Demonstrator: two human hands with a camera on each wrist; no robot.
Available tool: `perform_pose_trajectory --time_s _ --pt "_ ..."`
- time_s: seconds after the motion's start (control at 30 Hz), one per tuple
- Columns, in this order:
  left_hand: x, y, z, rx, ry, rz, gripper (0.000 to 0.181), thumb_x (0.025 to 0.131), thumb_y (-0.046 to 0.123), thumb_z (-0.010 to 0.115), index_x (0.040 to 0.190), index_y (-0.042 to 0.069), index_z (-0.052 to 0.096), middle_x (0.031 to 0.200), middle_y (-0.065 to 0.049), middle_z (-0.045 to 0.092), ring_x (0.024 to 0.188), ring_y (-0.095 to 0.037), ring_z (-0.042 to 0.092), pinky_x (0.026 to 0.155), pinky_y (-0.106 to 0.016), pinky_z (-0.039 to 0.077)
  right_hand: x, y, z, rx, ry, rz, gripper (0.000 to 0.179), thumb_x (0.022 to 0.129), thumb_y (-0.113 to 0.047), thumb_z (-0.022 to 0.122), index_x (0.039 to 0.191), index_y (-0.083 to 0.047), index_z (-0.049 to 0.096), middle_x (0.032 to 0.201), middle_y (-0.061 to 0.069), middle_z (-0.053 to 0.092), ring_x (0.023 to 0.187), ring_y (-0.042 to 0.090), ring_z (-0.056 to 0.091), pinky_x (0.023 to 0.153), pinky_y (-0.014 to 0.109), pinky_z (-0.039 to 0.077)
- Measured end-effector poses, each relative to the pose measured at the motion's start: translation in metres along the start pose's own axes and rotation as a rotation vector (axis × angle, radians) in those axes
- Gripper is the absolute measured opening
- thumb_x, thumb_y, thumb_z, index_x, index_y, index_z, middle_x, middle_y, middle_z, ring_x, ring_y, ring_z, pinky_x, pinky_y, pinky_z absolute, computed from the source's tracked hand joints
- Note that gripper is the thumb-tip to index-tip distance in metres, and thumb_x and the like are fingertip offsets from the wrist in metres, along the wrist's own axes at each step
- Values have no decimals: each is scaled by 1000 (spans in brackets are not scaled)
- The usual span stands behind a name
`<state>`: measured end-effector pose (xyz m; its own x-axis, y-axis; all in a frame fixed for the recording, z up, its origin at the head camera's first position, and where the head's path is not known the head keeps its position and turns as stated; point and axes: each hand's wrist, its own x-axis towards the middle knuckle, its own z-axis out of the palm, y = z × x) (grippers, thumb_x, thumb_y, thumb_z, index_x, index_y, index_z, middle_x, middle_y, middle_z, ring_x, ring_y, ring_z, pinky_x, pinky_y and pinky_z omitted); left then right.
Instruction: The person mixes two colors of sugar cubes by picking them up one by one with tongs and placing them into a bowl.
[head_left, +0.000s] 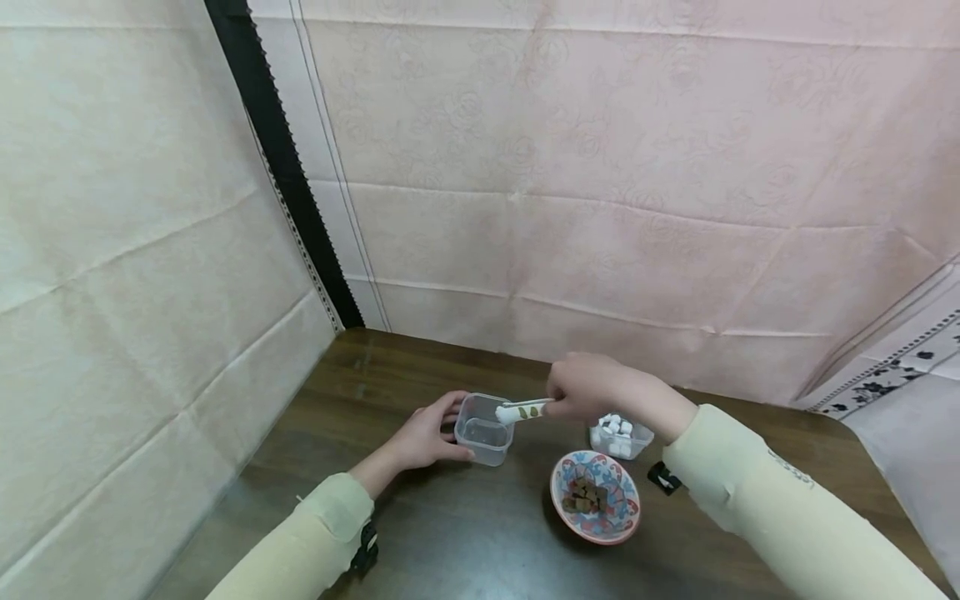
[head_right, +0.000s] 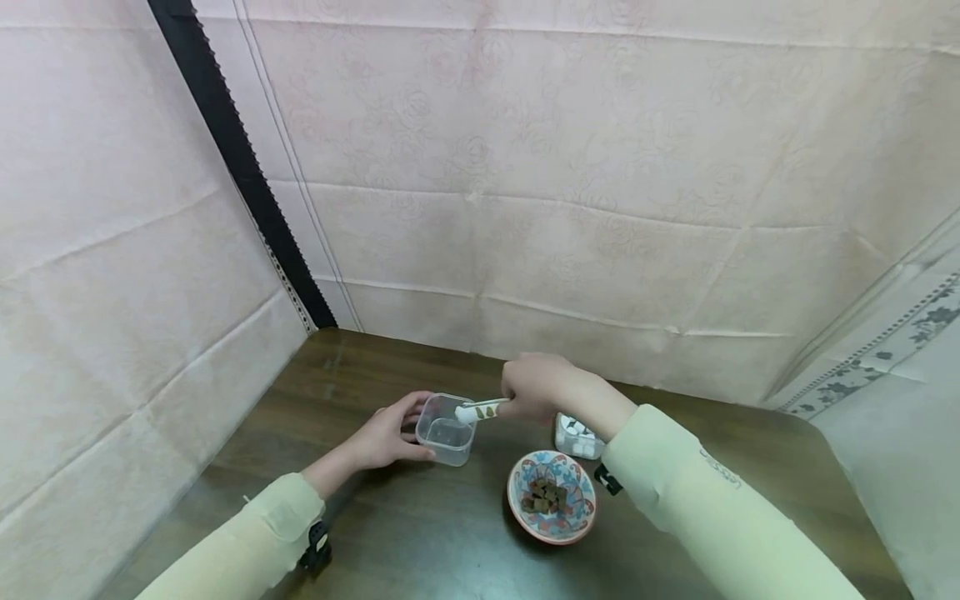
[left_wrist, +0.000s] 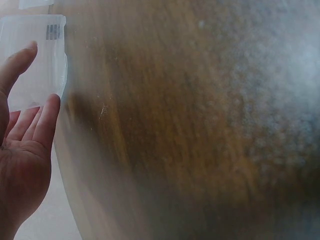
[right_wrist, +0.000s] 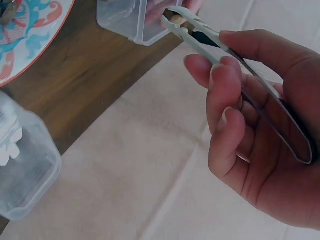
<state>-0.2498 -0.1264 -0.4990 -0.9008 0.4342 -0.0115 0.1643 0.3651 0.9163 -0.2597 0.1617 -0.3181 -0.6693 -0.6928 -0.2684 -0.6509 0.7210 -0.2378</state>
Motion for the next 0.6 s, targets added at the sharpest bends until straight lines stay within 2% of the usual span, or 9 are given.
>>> perform_pose_trajectory --time_s 0.27,0.47,0.6 --pt "-1 2 0 10 4 0 83 86 6 91 155 10 45 153 -17 54 144 -41 53 104 -46 58 -29 13 -2 41 18 -15 45 102 -24 71 59 -23 57 49 -14 53 42 3 54 47 21 41" --pt "-1 -1 1 4 0 0 84 86 6 91 156 8 44 153 -19 54 144 -42 53 104 -44 58 -54 24 2 75 56 -22 43 102 -25 71 61 -23 57 50 -15 48 41 2 52 45 22 40" --pt "1 -2 1 6 -2 2 85 86 6 91 157 8 43 153 -18 54 144 -41 53 104 -44 58 -70 31 5 60 89 -22 45 101 -28 73 61 -24 52 52 -17 41 43 -1 43 45 20 33"
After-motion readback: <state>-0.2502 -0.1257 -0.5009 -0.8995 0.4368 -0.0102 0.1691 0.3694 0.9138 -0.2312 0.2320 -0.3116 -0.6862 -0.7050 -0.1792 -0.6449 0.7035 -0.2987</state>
